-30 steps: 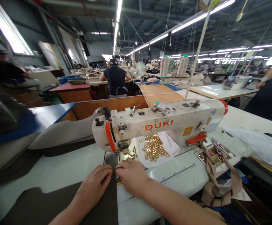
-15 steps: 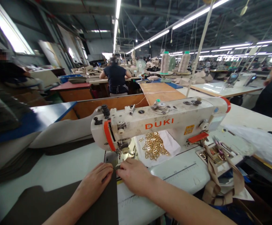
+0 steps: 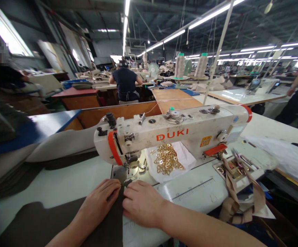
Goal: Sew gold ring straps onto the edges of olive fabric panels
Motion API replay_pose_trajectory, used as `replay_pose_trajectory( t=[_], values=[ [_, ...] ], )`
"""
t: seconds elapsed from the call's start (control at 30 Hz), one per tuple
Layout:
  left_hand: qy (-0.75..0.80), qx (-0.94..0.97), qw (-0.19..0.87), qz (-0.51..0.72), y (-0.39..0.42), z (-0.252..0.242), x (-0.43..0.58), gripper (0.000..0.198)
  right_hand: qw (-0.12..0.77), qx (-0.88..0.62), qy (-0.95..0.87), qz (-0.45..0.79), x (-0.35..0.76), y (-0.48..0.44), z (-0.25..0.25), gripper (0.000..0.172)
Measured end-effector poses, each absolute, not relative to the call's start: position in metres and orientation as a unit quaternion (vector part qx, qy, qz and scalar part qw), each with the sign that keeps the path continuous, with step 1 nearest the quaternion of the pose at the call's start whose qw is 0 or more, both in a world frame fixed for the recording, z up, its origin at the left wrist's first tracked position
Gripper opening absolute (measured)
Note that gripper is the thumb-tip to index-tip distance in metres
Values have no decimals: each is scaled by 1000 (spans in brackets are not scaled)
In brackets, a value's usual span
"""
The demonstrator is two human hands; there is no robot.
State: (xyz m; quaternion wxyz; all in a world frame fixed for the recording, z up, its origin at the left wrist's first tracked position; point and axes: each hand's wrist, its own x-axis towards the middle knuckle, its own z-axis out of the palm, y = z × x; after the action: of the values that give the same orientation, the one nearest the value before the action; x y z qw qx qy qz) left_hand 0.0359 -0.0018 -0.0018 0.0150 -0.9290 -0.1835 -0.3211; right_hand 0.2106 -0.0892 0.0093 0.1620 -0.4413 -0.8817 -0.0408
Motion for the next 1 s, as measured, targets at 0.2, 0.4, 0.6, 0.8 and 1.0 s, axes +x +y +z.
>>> replay_pose_trajectory(
  t=[0.2, 0.4, 0.6, 0.8, 1.0],
  values=[
    [-178, -931, 10, -320, 1, -6, 32, 22, 190, -432, -881, -40, 202, -83, -2, 10],
    [-178, -943, 24, -282, 1, 1, 35, 27, 192, -425, -884, -42, 203, -84, -7, 14],
    [-175, -948, 60, -259, -2, 2, 36, 30, 187, -425, -885, -42, 205, -84, -7, 15],
    [-171, -936, 66, -300, -2, -1, 35, 28, 183, -428, -884, -40, 204, -85, -7, 15],
    [-168, -937, 62, -301, -2, 0, 36, 30, 185, -431, -882, -37, 203, -85, -5, 13]
  ],
)
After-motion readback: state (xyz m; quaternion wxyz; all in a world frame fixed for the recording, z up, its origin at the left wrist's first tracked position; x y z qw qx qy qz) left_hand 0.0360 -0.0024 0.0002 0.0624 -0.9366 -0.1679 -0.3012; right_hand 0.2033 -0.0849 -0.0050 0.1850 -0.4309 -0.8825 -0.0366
